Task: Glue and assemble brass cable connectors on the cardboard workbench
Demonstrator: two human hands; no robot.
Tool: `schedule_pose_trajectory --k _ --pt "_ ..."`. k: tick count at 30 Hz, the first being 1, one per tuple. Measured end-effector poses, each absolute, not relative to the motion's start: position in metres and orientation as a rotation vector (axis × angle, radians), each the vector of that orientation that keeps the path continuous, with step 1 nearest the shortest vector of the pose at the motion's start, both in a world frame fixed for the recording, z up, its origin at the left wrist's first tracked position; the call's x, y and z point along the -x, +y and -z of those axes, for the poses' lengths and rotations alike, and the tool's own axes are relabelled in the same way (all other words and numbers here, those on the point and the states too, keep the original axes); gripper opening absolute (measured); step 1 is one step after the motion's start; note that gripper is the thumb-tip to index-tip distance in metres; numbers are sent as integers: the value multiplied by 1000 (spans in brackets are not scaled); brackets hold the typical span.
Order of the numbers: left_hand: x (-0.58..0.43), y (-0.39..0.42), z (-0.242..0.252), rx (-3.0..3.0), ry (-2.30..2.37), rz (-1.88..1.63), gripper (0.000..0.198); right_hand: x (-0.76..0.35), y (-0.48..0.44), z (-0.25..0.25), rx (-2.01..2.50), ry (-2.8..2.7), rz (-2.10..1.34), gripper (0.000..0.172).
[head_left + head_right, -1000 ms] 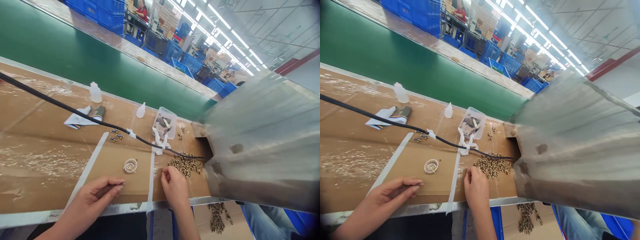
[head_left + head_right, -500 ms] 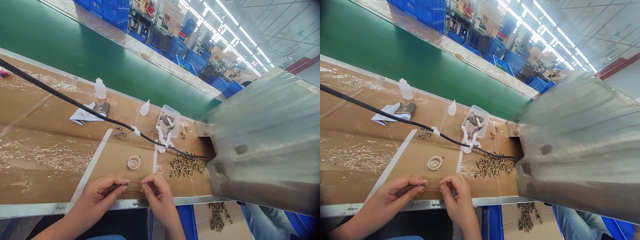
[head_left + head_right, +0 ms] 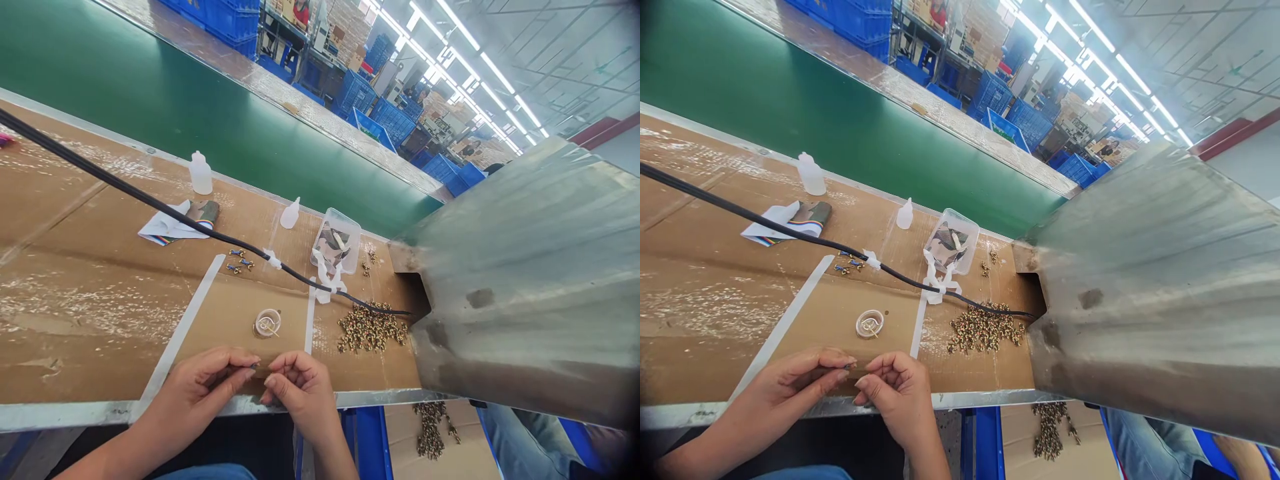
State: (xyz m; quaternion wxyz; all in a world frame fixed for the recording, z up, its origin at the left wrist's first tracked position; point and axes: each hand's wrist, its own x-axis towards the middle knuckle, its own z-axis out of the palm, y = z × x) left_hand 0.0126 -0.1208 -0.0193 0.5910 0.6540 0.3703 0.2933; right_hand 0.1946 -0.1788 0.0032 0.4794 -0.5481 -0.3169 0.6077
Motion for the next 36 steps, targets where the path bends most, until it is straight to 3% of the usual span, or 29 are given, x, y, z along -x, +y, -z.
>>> schedule_pose_trajectory --k 7,12,17,36 --pt "-14 -120 13 -1563 851 -689 16 -187 -176 -12 1465 -888 -1213 31" --pt "-14 -120 8 -1600 824 -692 15 -179 -174 -12 1355 -631 -1404 35" --pt "-14 -120 7 -1616 816 -685 15 -176 -174 -11 1282 -471 -1381 32" --pt "-15 -117 1 -1637 816 -773 15 -170 -181 -21 1348 -583 -1375 30"
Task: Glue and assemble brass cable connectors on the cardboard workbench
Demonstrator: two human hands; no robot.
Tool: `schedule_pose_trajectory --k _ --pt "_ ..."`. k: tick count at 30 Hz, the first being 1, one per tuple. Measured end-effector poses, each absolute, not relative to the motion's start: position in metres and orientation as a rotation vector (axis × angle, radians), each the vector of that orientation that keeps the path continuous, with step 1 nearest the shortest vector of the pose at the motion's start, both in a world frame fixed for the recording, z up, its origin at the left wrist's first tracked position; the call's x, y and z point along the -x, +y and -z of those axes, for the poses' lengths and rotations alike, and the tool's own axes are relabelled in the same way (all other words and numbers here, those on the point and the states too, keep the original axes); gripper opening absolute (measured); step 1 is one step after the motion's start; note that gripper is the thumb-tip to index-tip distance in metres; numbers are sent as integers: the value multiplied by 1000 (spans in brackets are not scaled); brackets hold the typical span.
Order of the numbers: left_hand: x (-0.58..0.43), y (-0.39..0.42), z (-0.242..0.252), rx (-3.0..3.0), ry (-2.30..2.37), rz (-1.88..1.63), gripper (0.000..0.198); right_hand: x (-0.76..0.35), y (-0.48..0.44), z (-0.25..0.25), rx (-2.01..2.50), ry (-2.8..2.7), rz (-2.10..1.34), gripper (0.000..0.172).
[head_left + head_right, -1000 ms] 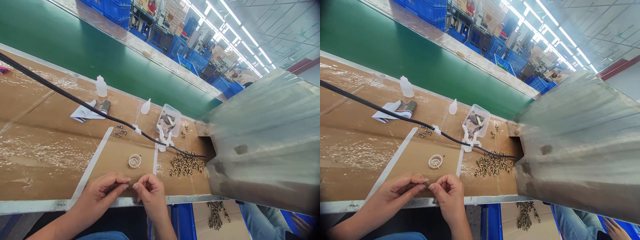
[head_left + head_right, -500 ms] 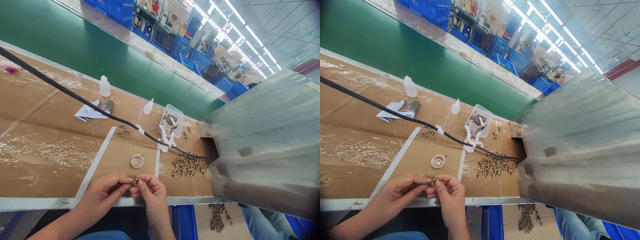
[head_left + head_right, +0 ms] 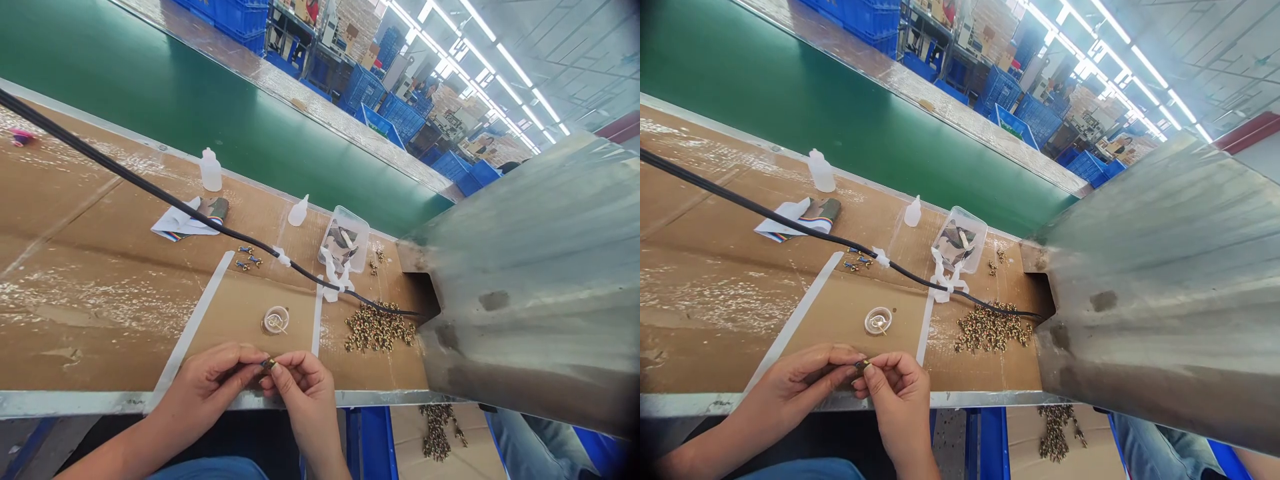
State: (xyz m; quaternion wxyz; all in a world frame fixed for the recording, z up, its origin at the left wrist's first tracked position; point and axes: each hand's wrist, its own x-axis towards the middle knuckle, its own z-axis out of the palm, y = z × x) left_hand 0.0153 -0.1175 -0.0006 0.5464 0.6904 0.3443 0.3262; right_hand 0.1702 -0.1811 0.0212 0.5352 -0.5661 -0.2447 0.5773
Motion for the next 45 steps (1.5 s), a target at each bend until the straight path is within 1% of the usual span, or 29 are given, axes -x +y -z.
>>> schedule_pose_trajectory --k 16,22,40,45 --pt "-16 -117 -1 -1632 794 -751 14 -169 -183 -23 1444 -681 -1289 27" --pt "-15 -117 0 -1673 788 -758 13 -166 -186 -23 1510 -770 -1206 26" --pt "-10 -118 -1 -1632 837 -647 17 -163 -187 -30 1497 -791 -1204 23" --pt "-10 -117 -3 -1657 830 -650 15 -164 -186 -32 1478 -798 -1204 21"
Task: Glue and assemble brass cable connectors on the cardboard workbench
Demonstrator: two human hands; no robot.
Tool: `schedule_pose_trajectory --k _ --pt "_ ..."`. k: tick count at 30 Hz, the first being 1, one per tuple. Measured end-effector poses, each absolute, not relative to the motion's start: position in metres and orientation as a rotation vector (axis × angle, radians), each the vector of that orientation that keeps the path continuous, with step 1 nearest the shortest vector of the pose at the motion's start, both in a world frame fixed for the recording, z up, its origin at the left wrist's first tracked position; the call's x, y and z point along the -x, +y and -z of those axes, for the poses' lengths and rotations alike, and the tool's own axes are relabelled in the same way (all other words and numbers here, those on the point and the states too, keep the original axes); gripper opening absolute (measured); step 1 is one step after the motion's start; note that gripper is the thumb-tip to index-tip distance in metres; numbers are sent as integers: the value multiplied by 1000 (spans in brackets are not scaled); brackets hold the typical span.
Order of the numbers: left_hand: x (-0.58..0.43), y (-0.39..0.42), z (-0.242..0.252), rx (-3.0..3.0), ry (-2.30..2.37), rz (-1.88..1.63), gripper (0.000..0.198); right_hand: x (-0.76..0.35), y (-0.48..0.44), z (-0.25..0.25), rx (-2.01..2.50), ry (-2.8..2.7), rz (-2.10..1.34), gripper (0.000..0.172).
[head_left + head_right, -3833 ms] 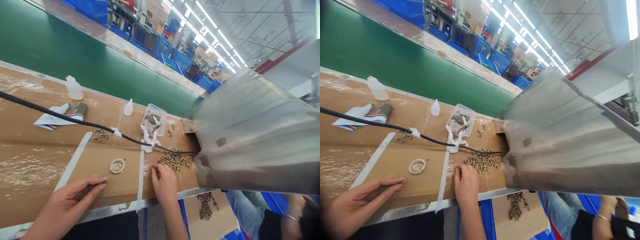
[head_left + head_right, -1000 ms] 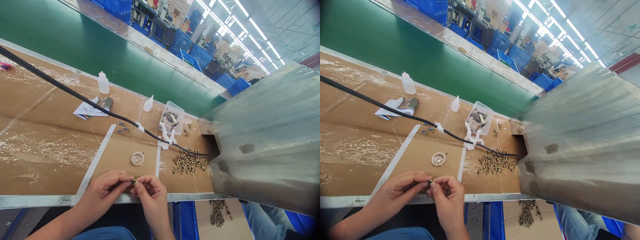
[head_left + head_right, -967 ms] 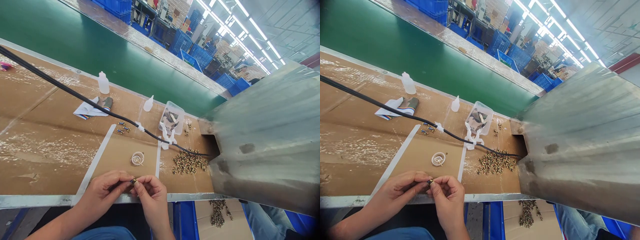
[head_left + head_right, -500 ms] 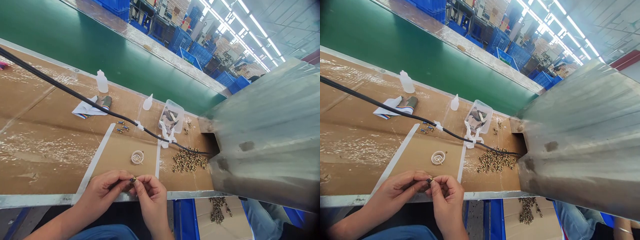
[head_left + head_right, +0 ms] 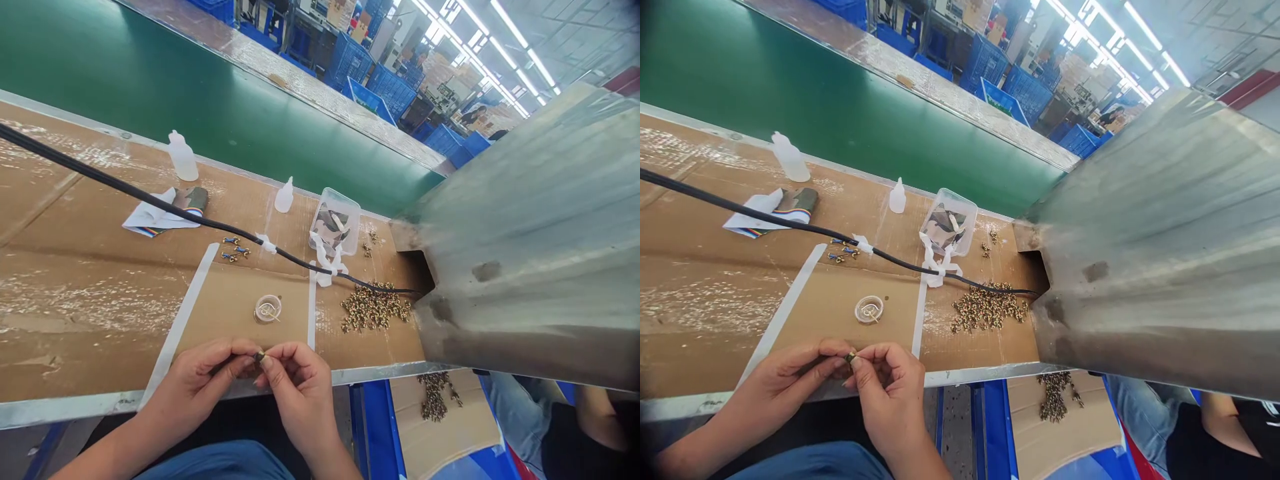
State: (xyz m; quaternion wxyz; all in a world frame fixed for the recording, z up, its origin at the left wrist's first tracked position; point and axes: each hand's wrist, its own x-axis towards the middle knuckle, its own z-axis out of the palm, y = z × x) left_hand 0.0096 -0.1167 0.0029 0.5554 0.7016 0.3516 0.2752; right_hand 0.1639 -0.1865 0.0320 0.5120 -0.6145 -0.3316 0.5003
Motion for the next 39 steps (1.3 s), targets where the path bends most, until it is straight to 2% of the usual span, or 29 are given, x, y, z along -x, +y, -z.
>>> schedule_pose_trajectory --k 11,19,28,35,39 --pt "-11 -115 -1 -1757 774 -729 12 -171 -185 -35 1525 -911 -1161 17" --pt "-9 -126 15 -2007 736 -843 21 -172 -187 -36 1658 -977 -1127 17" --pt "-12 -130 17 -2049 692 -782 21 -182 -193 -36 1765 -1200 -956 14" --pt "-15 -130 17 -2072 670 -793 22 -184 -189 -32 1765 -1078 -1137 16" --pt "-18 -126 11 -2004 722 -787 18 -184 -190 -26 1725 -1104 -1081 16"
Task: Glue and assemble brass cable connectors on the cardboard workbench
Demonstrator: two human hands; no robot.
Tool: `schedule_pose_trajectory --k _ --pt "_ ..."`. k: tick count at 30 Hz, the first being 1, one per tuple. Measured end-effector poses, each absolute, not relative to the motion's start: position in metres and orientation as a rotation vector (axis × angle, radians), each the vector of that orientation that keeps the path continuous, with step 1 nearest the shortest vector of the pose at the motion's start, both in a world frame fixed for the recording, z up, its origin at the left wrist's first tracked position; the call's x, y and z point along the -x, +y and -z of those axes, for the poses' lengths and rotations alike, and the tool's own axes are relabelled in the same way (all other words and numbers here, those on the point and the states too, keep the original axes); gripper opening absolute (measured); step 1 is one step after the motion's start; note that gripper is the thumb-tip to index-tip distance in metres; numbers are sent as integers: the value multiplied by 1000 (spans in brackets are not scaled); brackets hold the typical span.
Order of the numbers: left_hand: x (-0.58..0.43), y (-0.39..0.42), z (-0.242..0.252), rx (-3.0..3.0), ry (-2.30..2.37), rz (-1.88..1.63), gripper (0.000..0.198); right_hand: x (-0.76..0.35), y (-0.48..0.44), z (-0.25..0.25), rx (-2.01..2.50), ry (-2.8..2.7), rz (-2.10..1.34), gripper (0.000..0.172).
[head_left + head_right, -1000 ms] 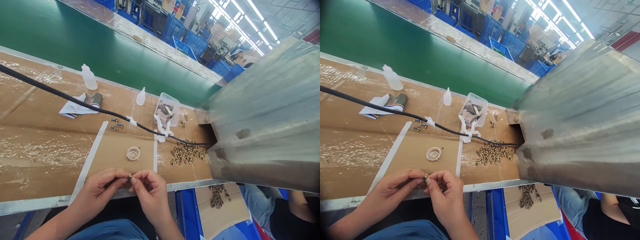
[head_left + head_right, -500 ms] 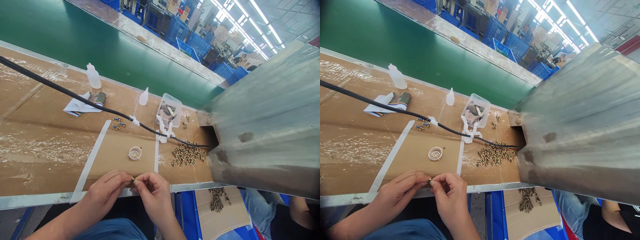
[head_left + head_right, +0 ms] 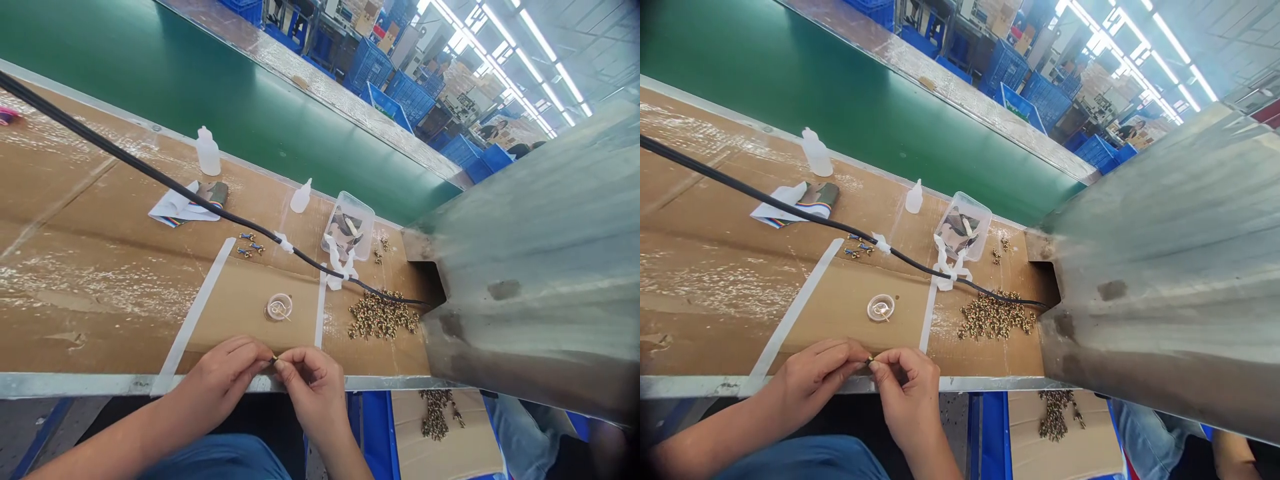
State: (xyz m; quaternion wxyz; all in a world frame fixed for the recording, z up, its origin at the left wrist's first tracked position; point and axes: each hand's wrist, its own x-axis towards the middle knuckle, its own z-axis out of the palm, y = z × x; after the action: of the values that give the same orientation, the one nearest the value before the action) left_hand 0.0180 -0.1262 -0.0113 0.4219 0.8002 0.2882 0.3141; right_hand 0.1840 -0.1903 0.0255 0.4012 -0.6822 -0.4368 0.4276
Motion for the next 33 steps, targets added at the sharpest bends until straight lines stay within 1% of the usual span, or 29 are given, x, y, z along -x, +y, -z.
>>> schedule_pose_trajectory --k 5,11,17,22,28,33 --pt "-20 -122 1 -1854 775 -719 15 -182 -192 -20 1672 -1043 -1055 18" --pt "-19 -122 2 -1769 797 -725 14 -179 -191 -19 1624 -934 -1128 18" --pt "-17 -125 4 -1838 758 -799 15 -181 -191 -24 1642 -1143 -943 11" --pt "-16 -126 5 -1955 728 -755 17 -184 -193 -27 1662 -1207 -932 11" --pt "-16 -122 2 -1944 715 -664 18 -184 -192 -28 1695 -1191 -940 12" --pt "-16 -123 1 -1959 727 -684 18 -184 -192 -29 1699 -1197 -945 13"
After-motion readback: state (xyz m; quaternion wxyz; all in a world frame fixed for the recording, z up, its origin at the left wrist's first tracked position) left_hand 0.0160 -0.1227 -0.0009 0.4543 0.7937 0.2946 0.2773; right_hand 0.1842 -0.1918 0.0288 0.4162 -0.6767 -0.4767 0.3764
